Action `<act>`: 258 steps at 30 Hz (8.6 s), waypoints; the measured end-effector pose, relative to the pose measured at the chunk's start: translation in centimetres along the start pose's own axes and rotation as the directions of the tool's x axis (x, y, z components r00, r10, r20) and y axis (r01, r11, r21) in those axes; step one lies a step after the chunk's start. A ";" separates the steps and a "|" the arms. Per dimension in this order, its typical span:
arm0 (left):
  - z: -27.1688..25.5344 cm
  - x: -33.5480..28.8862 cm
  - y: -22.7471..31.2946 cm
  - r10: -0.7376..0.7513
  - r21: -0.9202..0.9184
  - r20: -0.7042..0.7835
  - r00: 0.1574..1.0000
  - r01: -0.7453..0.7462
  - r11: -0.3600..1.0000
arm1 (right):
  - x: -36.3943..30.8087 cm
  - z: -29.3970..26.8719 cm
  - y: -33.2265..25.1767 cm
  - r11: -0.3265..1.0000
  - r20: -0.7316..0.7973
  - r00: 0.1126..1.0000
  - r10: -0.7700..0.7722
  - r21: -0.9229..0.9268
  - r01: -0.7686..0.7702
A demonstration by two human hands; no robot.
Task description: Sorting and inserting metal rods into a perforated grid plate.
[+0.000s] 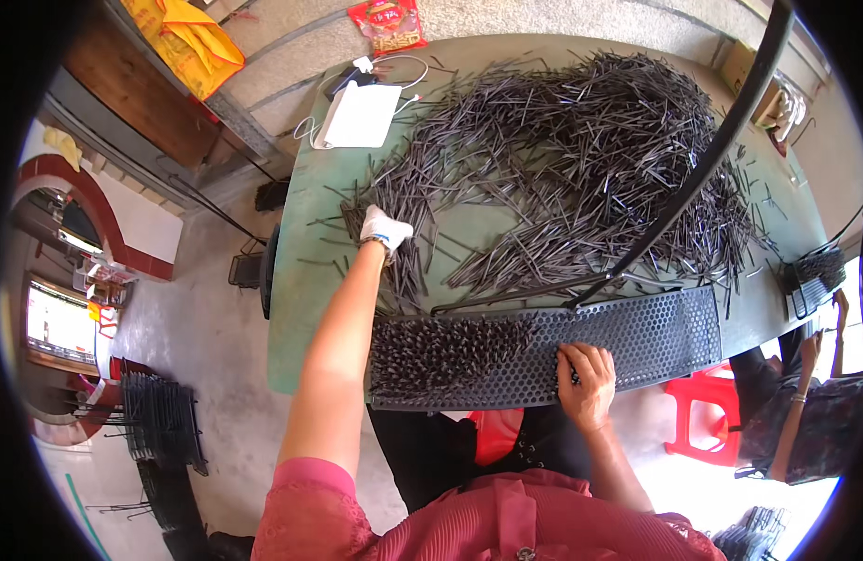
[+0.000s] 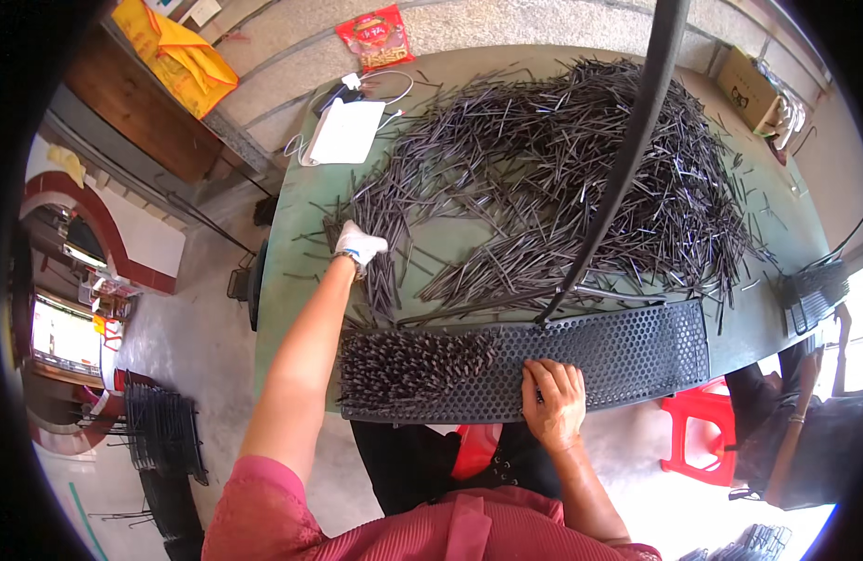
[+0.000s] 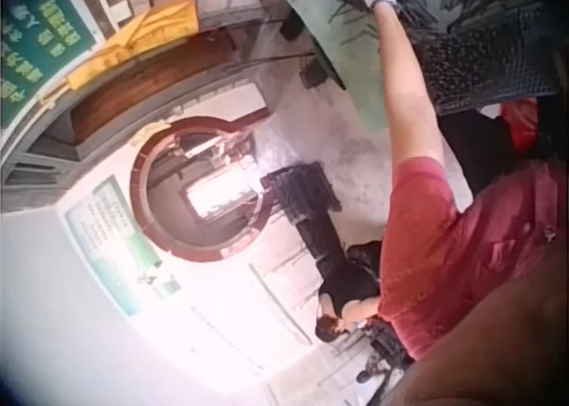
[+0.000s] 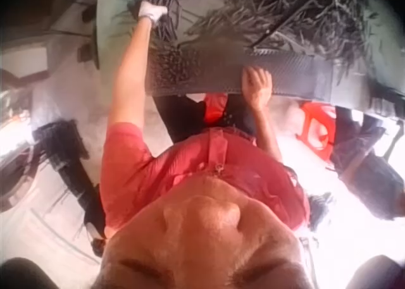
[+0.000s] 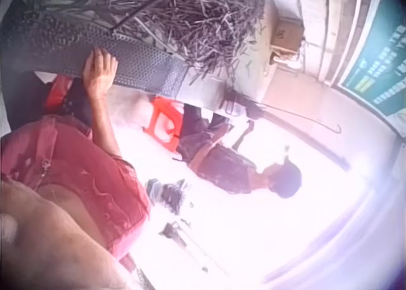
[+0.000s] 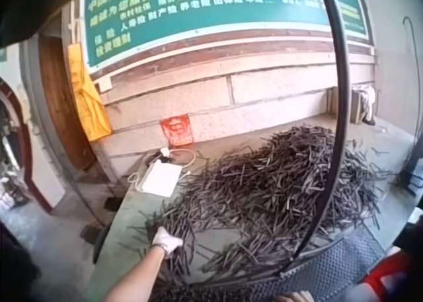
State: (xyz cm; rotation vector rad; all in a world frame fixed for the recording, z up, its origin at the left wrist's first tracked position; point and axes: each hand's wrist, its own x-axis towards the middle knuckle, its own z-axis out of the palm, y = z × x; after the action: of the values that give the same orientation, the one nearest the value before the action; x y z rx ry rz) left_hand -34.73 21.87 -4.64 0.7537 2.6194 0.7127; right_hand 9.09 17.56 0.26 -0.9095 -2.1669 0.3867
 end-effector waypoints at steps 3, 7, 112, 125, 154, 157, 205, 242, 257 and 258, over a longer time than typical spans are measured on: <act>-0.5 1.1 -6.3 0.127 -0.650 0.051 0.991 -0.064 0.757 | 0.2 0.5 -0.4 0.999 0.005 1.000 -0.023 0.030 0.023; -2.2 -2.4 -6.9 0.068 -0.906 0.260 0.963 0.219 0.364 | 0.0 0.2 0.0 1.000 -0.018 1.000 -0.017 0.010 0.017; -2.6 -41.9 1.6 0.533 -0.761 0.634 0.560 0.574 0.302 | -3.1 -0.8 -4.5 -0.303 0.888 0.459 0.030 0.446 -0.842; -2.1 -42.6 0.1 0.422 -0.757 0.651 0.631 0.575 0.309 | -2.1 -0.3 -4.0 0.240 0.759 0.642 0.107 0.607 -0.758; 0.9 -40.9 -1.7 0.463 -0.725 0.664 0.587 0.656 0.210 | 3.5 -0.1 -3.4 0.860 0.340 0.940 -0.023 0.486 -0.155; 0.5 -41.0 -1.3 0.427 -0.726 0.671 0.606 0.655 0.212 | 3.9 -0.5 -3.7 0.874 0.378 0.925 -0.037 0.461 -0.154; 0.3 -39.9 -1.7 0.413 -0.740 0.667 0.619 0.612 0.278 | 0.3 2.4 -4.1 0.909 0.060 0.997 -0.041 0.417 0.012; -0.6 -39.7 -1.3 0.619 -0.766 0.625 0.476 0.525 0.370 | -0.2 -1.9 -4.9 0.480 0.746 0.648 0.157 0.515 -0.710; -0.7 -40.0 -2.1 0.532 -0.743 0.649 0.544 0.604 0.289 | 3.2 -0.1 -3.2 0.366 0.534 0.800 0.273 0.711 -0.600; -0.6 -40.1 -2.2 0.511 -0.750 0.645 0.568 0.599 0.281 | 3.4 0.0 -3.3 0.408 0.444 0.861 0.249 0.758 -0.509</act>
State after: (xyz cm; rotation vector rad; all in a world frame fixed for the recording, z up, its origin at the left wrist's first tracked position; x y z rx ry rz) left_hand -3.48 -2.61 1.30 0.3571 0.8546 1.3030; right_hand 5.90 17.65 3.69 -0.7409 -1.5475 1.7556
